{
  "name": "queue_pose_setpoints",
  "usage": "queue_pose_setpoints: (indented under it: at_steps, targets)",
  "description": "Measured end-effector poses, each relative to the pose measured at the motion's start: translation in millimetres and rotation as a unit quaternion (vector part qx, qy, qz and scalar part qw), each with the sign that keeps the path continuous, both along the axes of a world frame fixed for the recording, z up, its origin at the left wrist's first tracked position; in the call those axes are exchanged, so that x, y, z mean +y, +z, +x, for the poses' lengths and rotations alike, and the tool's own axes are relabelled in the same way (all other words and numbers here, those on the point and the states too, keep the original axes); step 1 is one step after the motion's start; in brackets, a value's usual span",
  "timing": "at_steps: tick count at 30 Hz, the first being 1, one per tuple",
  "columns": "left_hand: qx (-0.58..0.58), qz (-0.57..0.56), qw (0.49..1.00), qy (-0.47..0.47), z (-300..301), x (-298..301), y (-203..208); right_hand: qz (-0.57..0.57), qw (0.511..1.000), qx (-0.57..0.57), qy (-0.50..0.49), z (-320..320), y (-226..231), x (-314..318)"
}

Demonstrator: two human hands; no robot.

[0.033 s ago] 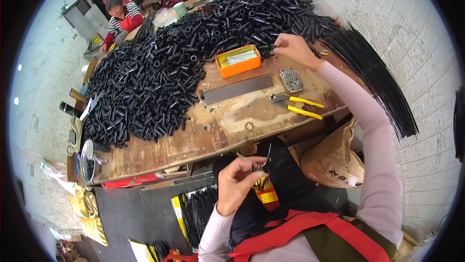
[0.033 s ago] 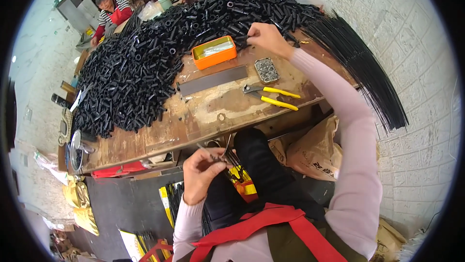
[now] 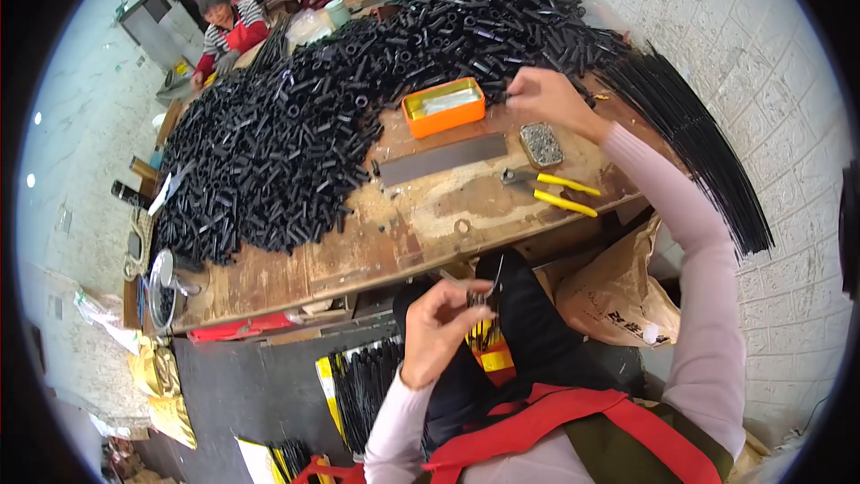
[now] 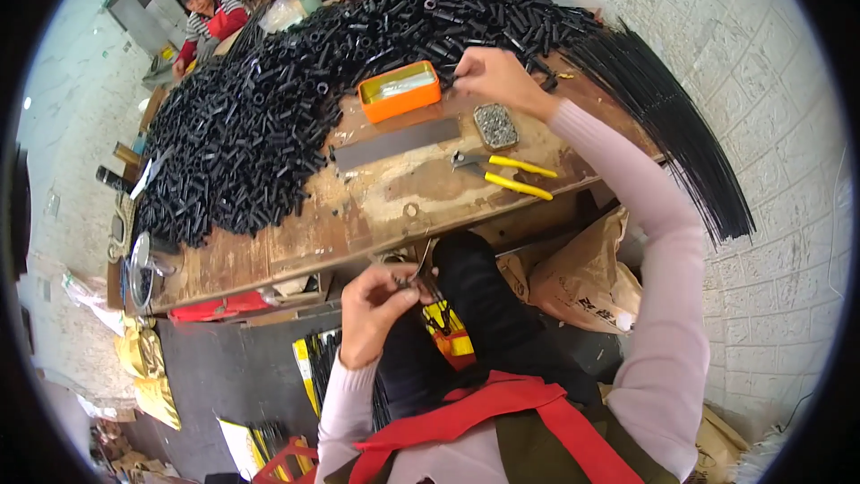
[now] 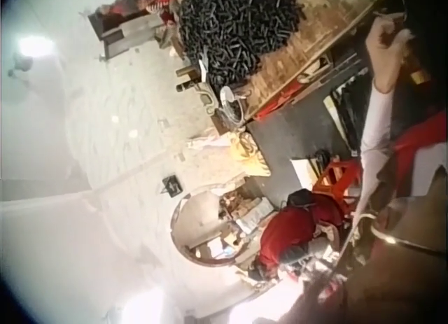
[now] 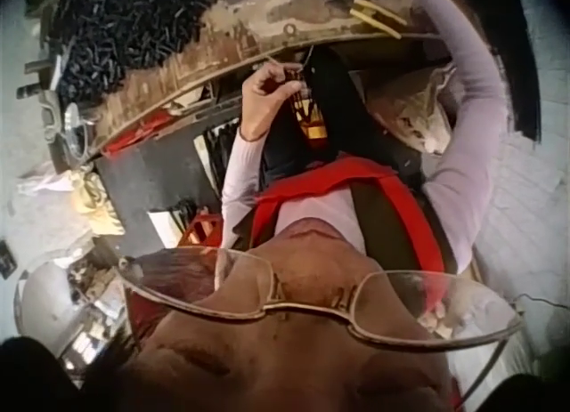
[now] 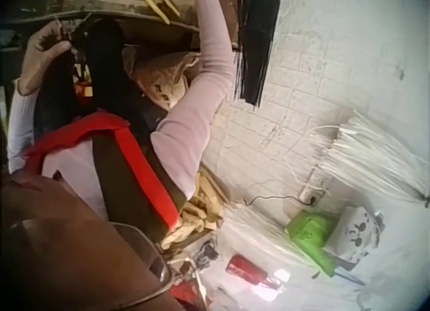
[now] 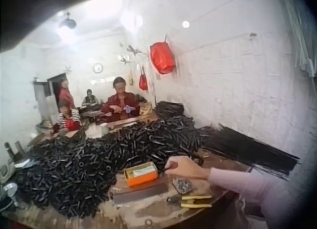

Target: Assembling, grouping, and trimming bundles of black wiring or tubing at a manufacturing workbench.

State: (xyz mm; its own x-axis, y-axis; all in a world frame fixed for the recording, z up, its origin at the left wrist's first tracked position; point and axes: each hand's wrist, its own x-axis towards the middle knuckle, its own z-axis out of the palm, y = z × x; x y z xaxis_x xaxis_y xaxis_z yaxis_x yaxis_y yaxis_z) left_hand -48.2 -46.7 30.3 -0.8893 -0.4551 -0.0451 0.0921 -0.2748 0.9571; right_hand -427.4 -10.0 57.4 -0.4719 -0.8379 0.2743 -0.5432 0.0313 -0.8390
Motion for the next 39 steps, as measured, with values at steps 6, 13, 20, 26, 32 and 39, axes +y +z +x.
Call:
queue_pose_setpoints:
  at_steps: [6,13,20,26,32,39]
  targets:
    - [0.036,0.007,0.993,-0.112,-17.9,15.2,22.3,0.053,0.984,0.013,0.169,156.9,76.8,78.8]
    - [0.063,0.011,0.993,-0.099,-0.5,24.2,39.0,0.123,0.965,-0.055,0.223,179.3,96.9,101.5]
    - [0.057,0.009,0.995,-0.083,14.4,39.0,48.8,0.069,0.958,-0.152,0.232,194.2,96.2,116.9]
    - [0.077,0.009,0.995,-0.063,14.6,44.8,46.0,0.085,0.955,-0.157,0.235,197.0,98.6,123.6]
    - [0.053,0.000,0.997,-0.057,14.3,48.8,49.5,0.057,0.962,-0.115,0.240,200.9,98.2,129.4]
    - [0.080,0.001,0.996,-0.043,12.7,55.2,49.5,0.013,0.966,-0.099,0.237,205.2,93.9,133.5]
